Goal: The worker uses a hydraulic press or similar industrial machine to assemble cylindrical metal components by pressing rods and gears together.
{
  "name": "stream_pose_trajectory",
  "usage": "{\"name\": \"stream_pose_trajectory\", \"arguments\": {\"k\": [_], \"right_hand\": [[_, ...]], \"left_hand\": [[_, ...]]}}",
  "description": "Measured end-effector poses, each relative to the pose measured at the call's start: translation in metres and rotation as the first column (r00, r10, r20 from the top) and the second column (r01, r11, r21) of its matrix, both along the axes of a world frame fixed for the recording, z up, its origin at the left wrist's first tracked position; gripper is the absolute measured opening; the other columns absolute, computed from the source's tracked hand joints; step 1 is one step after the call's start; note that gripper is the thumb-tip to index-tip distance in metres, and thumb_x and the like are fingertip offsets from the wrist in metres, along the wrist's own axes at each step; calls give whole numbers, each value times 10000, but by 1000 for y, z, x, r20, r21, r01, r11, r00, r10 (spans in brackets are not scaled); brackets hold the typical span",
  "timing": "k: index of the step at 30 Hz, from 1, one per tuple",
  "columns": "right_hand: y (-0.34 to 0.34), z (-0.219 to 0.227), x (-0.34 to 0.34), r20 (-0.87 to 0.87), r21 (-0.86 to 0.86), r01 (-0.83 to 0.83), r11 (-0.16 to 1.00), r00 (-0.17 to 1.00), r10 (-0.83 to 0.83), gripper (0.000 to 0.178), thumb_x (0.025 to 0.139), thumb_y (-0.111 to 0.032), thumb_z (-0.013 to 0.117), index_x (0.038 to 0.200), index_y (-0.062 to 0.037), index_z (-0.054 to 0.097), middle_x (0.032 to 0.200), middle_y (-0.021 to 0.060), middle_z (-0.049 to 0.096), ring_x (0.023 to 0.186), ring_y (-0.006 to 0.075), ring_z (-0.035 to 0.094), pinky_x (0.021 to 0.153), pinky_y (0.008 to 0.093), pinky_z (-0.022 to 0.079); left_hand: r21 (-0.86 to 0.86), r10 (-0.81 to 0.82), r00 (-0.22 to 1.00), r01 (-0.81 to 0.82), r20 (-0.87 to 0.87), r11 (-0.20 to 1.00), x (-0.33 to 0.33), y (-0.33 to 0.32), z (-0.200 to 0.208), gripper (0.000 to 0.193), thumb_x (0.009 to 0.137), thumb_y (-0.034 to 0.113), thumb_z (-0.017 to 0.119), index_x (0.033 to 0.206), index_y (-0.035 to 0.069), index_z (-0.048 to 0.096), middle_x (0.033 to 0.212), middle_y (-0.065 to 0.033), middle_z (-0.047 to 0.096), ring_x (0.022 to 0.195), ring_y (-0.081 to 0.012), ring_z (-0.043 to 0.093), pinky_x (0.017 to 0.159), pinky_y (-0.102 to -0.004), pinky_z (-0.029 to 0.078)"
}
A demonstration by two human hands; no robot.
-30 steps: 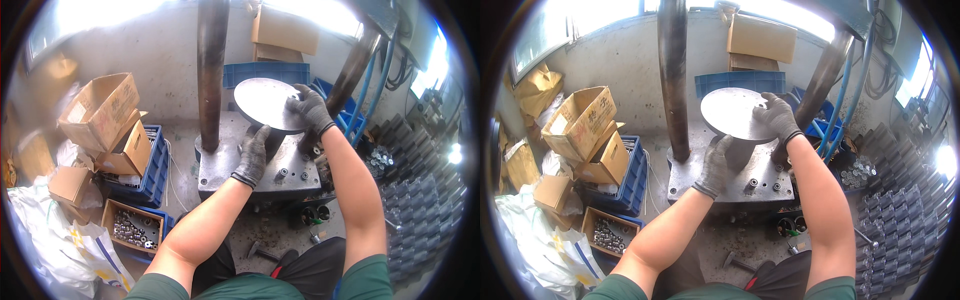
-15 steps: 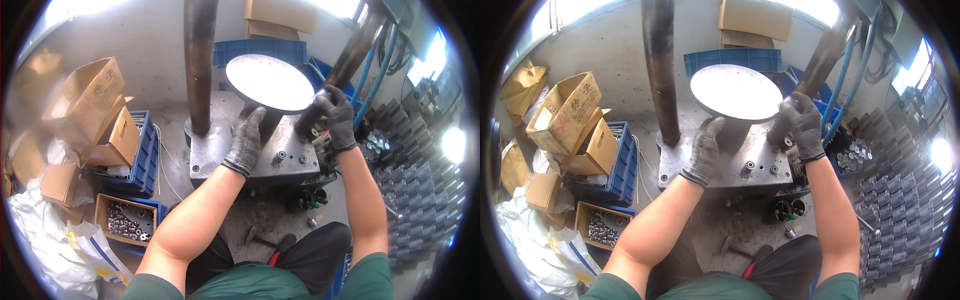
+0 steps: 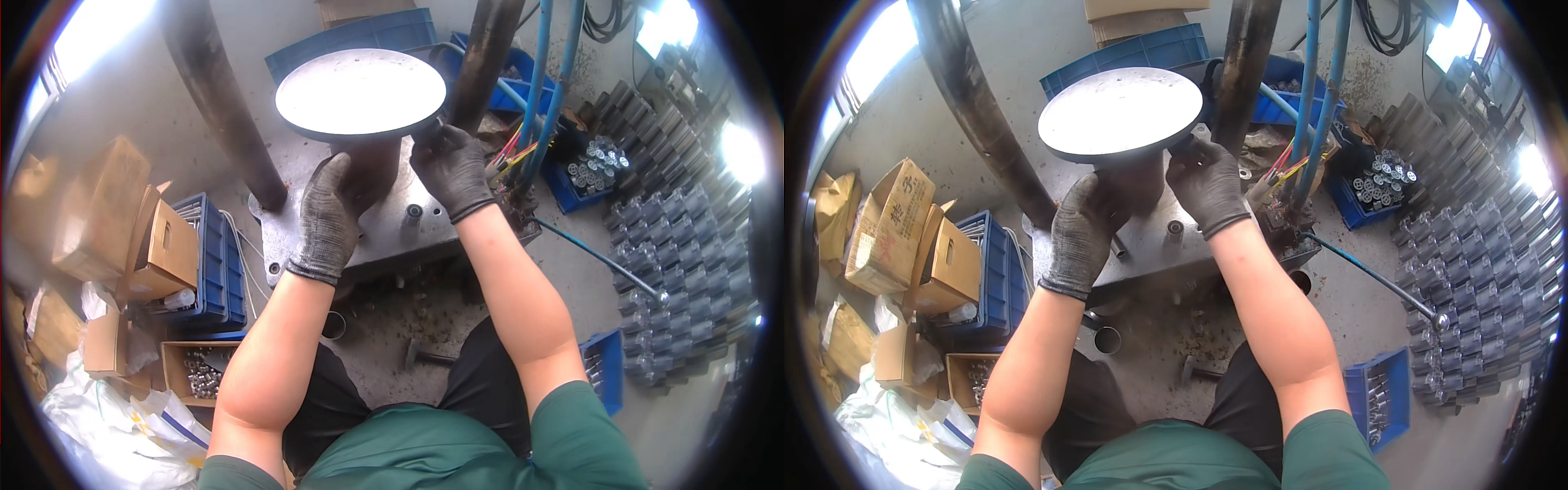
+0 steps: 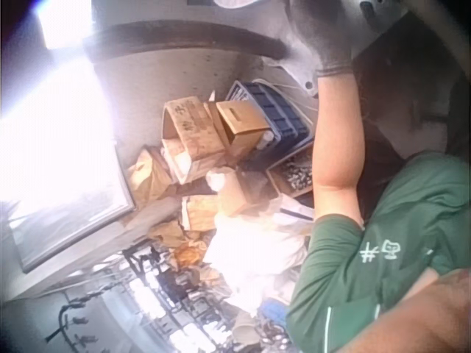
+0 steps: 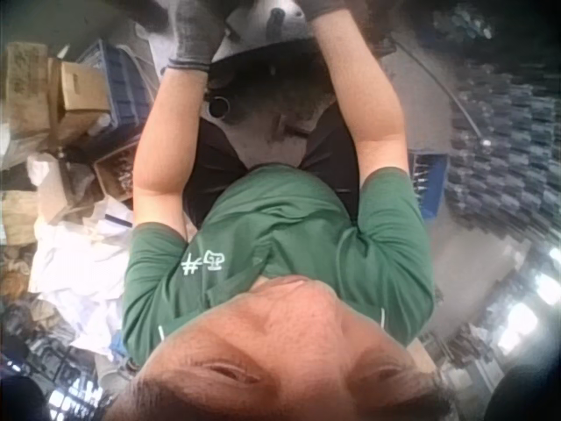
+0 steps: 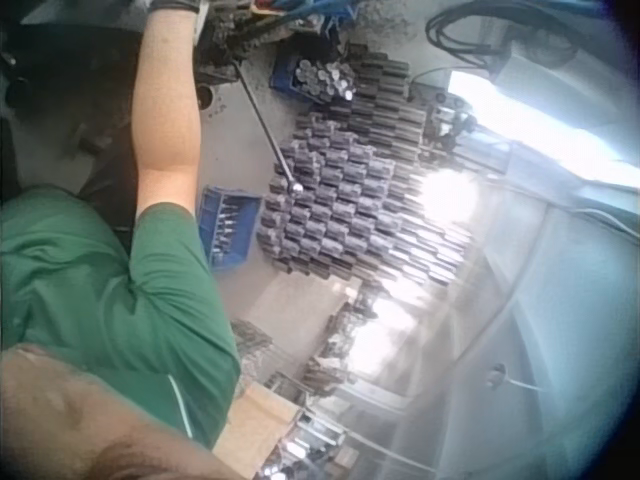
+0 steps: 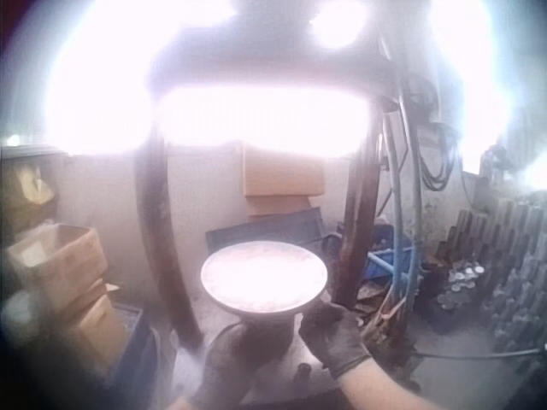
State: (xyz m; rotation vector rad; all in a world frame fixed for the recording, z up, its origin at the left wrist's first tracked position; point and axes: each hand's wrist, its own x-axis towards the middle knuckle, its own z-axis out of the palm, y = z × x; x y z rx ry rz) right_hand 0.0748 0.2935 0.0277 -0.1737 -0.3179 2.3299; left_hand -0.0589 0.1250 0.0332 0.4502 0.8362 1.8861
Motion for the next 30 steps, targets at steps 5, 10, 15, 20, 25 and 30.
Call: {"name": "stream_pose_trajectory", "arguments": {"k": [5, 10, 15, 20, 25, 30], "right_hand": [[1, -1, -15, -219, -87, -25, 996, 976, 5, 134, 891, -82, 613, 1017, -41, 635, 898, 49, 656, 845, 175, 665, 828, 283, 552], [13, -10, -7, -217, -38, -31, 999, 976, 22, 209, 897, -125, 558, 1077, -40, 622, 929, 44, 649, 885, 195, 634, 749, 317, 542], [-10, -19, 24, -204, 87, -138, 987, 967, 153, 267, 857, -225, 592, 1013, -13, 639, 916, 77, 591, 747, 170, 526, 632, 283, 426], [-45, 9, 55, -112, 113, -163, 980, 978, 175, 312, 853, -227, 596, 1031, 23, 644, 999, 128, 609, 743, 172, 523, 627, 279, 431], [-62, 9, 81, -137, 194, -261, 946, 947, 290, 365, 871, -215, 571, 1166, -4, 608, 1167, 197, 648, 795, 240, 634, 705, 325, 523], [-93, 32, 94, 162, 160, -145, 976, 980, 119, 476, 803, -212, 622, 1221, 14, 629, 1104, 210, 677, 738, 237, 647, 676, 351, 552]], "left_hand": [[16, -46, 998, 47, -53, 999, 3, -10, 1, 435, 976, 351, 616, 1298, 59, 603, 1251, -115, 643, 1159, -292, 591, 1026, -483, 447], [-15, -59, 997, 59, -58, 998, 4, -8, -3, 440, 977, 351, 623, 1299, 51, 599, 1264, -131, 637, 1168, -296, 588, 1031, -495, 440], [-35, -98, 992, 96, -84, 995, -1, -13, -14, 389, 970, 341, 648, 1247, 69, 627, 1138, -124, 694, 1019, -289, 660, 934, -463, 505], [-57, -101, 989, 95, -105, 994, 25, -21, -3, 371, 972, 324, 661, 1243, 72, 626, 1097, -114, 705, 966, -270, 683, 892, -420, 537], [-16, -168, 943, 170, -287, 985, 53, -29, 10, 379, 989, 280, 666, 1270, 40, 583, 1116, -97, 674, 1001, -204, 667, 932, -364, 533], [87, 6, 815, 55, -580, 995, 76, -30, 2, 330, 955, 102, 684, 1255, 22, 575, 1150, -77, 611, 1093, -158, 596, 960, -330, 513]]}}
